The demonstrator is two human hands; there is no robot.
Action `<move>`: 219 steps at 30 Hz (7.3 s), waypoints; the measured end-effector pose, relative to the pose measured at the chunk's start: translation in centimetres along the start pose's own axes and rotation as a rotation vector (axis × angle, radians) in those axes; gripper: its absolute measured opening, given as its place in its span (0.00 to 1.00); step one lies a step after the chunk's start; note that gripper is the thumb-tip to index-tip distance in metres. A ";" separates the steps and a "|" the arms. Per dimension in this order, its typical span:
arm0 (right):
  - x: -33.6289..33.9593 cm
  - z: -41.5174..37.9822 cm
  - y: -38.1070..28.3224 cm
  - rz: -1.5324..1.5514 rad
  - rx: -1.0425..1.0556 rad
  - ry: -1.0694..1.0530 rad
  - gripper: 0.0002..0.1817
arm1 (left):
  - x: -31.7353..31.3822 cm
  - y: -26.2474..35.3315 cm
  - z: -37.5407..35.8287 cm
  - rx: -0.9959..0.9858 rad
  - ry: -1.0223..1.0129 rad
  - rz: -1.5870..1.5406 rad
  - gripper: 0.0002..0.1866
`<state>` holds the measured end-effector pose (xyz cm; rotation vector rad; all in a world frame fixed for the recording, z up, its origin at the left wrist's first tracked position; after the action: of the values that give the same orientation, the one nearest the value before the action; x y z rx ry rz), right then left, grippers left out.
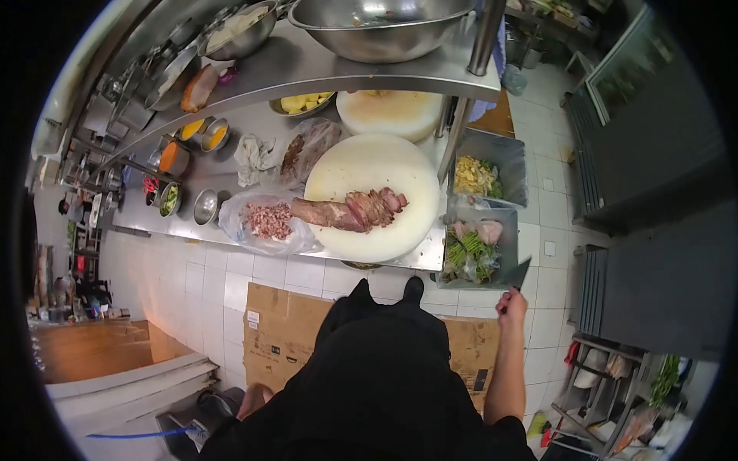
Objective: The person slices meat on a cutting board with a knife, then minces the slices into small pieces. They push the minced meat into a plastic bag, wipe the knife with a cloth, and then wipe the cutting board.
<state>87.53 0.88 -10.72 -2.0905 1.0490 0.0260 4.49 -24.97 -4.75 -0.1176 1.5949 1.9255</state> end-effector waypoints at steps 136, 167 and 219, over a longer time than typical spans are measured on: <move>-37.5 -19.8 2.3 -1.544 0.730 -0.502 0.20 | -5.2 -3.6 58.3 -0.121 -0.249 1.220 0.08; -46.9 -20.5 -0.9 -2.010 0.494 -0.531 0.14 | -5.0 -7.5 56.8 -0.189 -0.371 1.466 0.11; -33.5 -18.1 1.0 -1.145 0.517 -0.420 0.19 | -3.3 -2.1 63.1 0.007 -0.458 1.199 0.18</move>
<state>59.26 11.25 12.60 -1.7975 -0.4318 -0.3212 28.09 31.41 11.59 1.4697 1.4230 2.4570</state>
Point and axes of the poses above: each hand's wrist, its own z-axis towards the middle knuckle, its own x-axis out of the back of the hand, y = z × x, the point moved 2 cm from there along z, towards the middle knuckle, and after that the axes turned 14 degrees about -y, right-handed, at the moved point
